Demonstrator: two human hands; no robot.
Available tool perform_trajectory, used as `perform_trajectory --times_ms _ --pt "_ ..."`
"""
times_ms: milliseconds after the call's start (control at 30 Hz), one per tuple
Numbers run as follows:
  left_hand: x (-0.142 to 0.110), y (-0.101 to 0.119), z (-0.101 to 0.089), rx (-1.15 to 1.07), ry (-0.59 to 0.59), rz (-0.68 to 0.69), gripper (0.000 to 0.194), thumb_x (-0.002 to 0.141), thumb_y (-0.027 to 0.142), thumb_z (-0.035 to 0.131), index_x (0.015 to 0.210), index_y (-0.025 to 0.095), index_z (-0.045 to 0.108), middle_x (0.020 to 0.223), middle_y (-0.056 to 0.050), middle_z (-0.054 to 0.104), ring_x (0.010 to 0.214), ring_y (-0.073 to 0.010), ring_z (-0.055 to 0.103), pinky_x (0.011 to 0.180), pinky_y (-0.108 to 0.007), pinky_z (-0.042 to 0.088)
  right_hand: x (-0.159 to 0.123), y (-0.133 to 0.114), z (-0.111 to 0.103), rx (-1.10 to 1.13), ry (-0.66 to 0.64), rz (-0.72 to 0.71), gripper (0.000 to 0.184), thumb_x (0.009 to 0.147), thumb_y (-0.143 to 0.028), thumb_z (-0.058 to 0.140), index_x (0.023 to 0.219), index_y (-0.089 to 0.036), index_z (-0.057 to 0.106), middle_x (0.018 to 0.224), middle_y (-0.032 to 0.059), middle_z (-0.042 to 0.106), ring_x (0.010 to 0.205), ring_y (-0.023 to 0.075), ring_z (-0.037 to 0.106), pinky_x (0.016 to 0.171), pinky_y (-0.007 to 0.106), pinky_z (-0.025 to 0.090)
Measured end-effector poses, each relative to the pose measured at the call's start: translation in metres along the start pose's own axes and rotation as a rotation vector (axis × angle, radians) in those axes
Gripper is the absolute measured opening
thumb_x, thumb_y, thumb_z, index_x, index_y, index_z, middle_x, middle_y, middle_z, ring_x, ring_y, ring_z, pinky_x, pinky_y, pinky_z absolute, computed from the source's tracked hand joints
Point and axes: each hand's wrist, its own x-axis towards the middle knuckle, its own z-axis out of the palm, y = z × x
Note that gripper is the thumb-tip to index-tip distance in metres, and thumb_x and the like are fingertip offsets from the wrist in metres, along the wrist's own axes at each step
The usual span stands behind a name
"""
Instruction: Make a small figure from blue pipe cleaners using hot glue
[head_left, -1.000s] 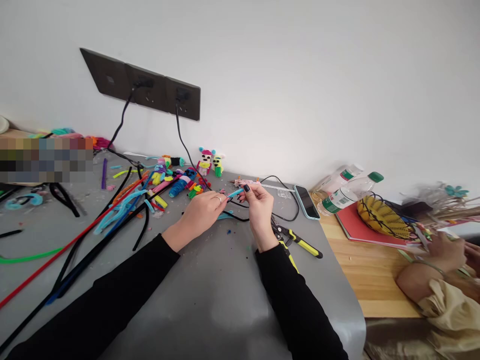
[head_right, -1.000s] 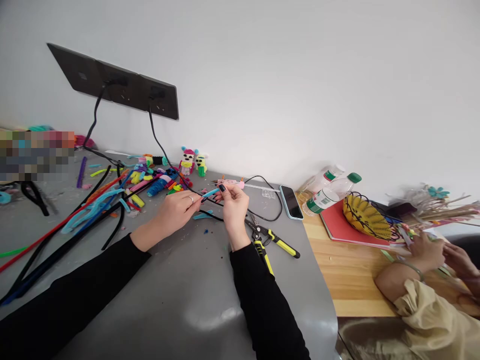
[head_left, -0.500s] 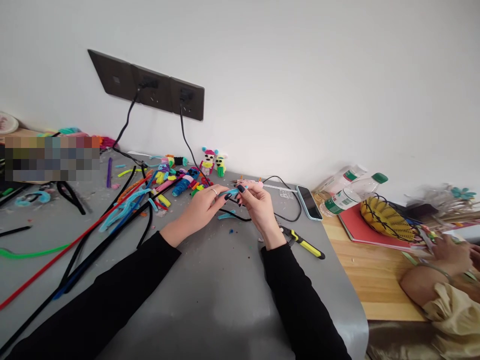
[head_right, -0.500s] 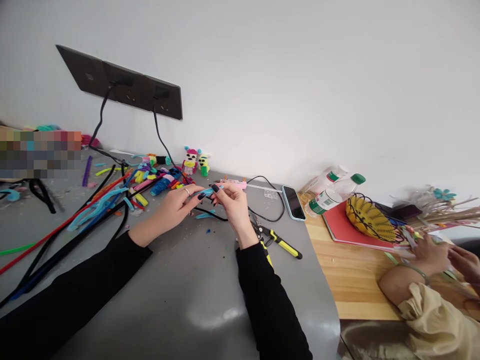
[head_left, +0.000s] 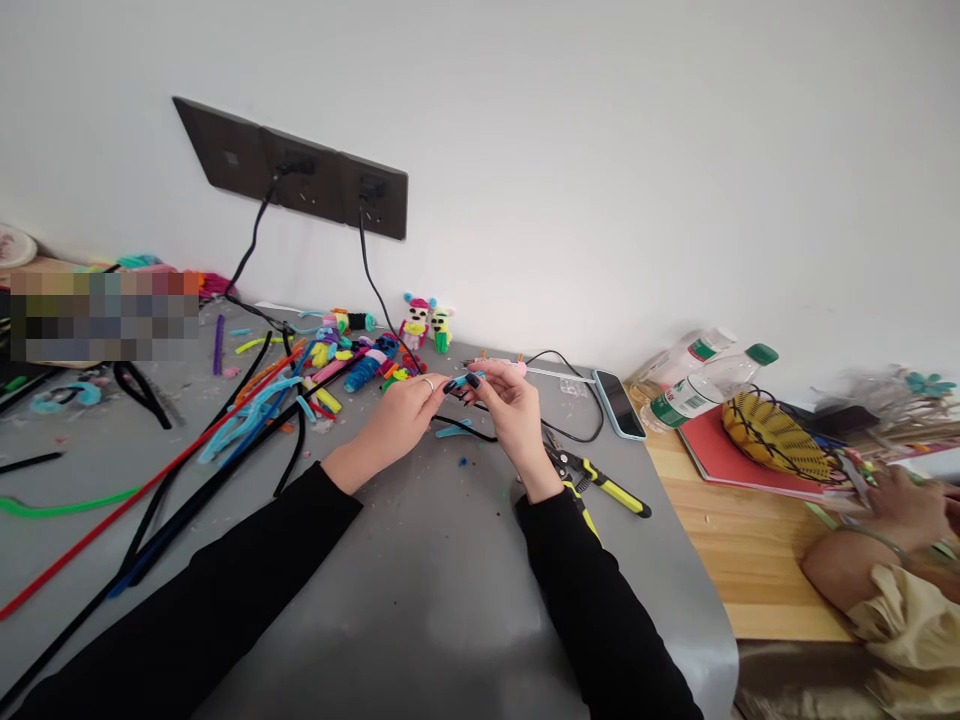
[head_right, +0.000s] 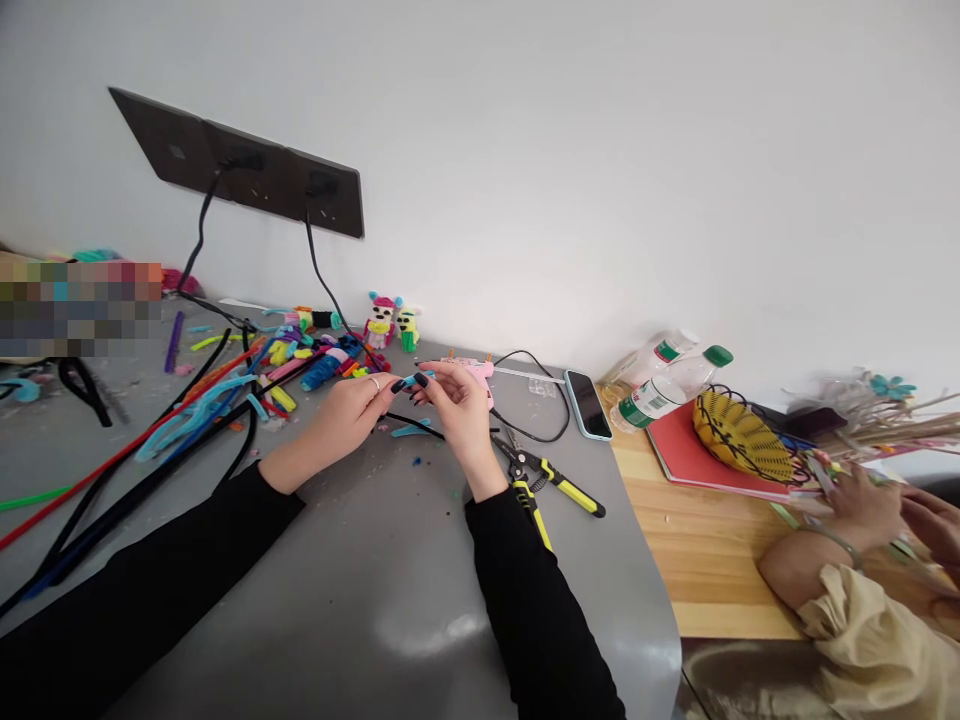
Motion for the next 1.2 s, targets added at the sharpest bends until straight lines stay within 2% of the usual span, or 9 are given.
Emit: perform_trajectory --times_ms 167,300,467,533,600,700,767,867,1200 --pt "0.004 0.016 -0.014 -0.278 -0.153 -0.158 0.035 0.103 0.037 0.041 0.074 0.022 0.055 0.054 0.003 0.053 0.050 -0.0155 0.054 0.054 -0.026 0.044 0.003 0.004 -0.004 0.068 -0.011 0.048 0.043 0.074 -0.058 0.088 0.091 -0.020 0.076 0.076 0.0030 0.077 0.063 0.0153 0.069 0.066 0.033 0.062" --pt "0.005 0.020 -0.019 -0.461 -0.297 -0.241 0.039 0.100 0.042 0.046 0.067 0.022 0.049 0.054 0.003 0.049 0.046 -0.0125 0.050 0.049 -0.024 0.042 0.005 0.002 -0.009 0.080 -0.016 0.080 0.047 0.069 -0.064 0.089 0.082 -0.020 0.074 0.067 0.0012 0.074 0.058 0.0151 0.066 0.061 0.031 0.060" --pt "0.005 0.018 -0.021 -0.552 -0.387 -0.278 0.032 0.096 0.046 0.052 0.085 0.020 0.066 0.054 0.004 0.052 0.042 -0.0123 0.048 0.045 -0.023 0.040 0.005 0.000 -0.012 0.031 -0.030 0.082 0.050 0.068 -0.067 0.089 0.077 -0.021 0.071 0.064 0.0006 0.074 0.055 0.0143 0.065 0.060 0.031 0.061" --pt "0.006 0.015 -0.021 -0.531 -0.399 -0.252 0.033 0.096 0.045 0.052 0.080 0.020 0.066 0.054 0.003 0.056 0.044 -0.0130 0.052 0.047 -0.023 0.041 0.005 0.002 -0.011 0.021 -0.020 0.078 0.051 0.069 -0.068 0.088 0.077 -0.022 0.069 0.064 0.0002 0.073 0.054 0.0144 0.065 0.059 0.031 0.061" --pt "0.006 0.013 -0.019 -0.443 -0.374 -0.222 0.038 0.099 0.042 0.048 0.069 0.020 0.060 0.054 0.001 0.059 0.047 -0.0139 0.056 0.050 -0.024 0.044 0.006 0.005 -0.010 0.004 -0.007 0.077 0.051 0.070 -0.068 0.087 0.078 -0.022 0.068 0.064 0.0003 0.073 0.053 0.0141 0.064 0.057 0.030 0.060" --pt "0.003 0.008 -0.012 -0.186 -0.206 -0.131 0.045 0.103 0.038 0.042 0.068 0.021 0.062 0.062 -0.003 0.069 0.057 -0.0176 0.066 0.063 -0.028 0.053 0.007 0.009 -0.010 -0.038 -0.001 0.100 0.051 0.070 -0.068 0.086 0.077 -0.021 0.068 0.062 0.0005 0.071 0.052 0.0132 0.063 0.055 0.028 0.058" --pt "0.001 0.004 -0.005 -0.039 -0.079 -0.024 0.040 0.105 0.038 0.042 0.091 0.019 0.074 0.088 -0.008 0.080 0.079 -0.0227 0.075 0.078 -0.033 0.059 0.007 0.011 -0.011 -0.052 0.012 0.122 0.053 0.069 -0.069 0.086 0.075 -0.020 0.068 0.061 0.0003 0.070 0.050 0.0122 0.062 0.053 0.026 0.057" --pt "-0.003 -0.005 0.005 0.073 0.002 0.116 0.038 0.108 0.038 0.045 0.121 0.019 0.075 0.117 -0.012 0.081 0.107 -0.0264 0.076 0.093 -0.037 0.061 0.007 0.012 -0.012 -0.049 0.033 0.125 0.054 0.068 -0.070 0.086 0.073 -0.020 0.068 0.060 0.0001 0.070 0.049 0.0116 0.062 0.052 0.026 0.056" --pt "-0.002 -0.015 0.008 0.115 0.022 0.196 0.036 0.107 0.024 0.044 0.108 0.020 0.080 0.097 -0.010 0.081 0.095 -0.0235 0.077 0.081 -0.032 0.062 0.008 0.017 -0.012 -0.037 0.028 0.096 0.058 0.070 -0.075 0.084 0.074 -0.021 0.064 0.061 0.0017 0.074 0.050 0.0149 0.066 0.056 0.030 0.061"
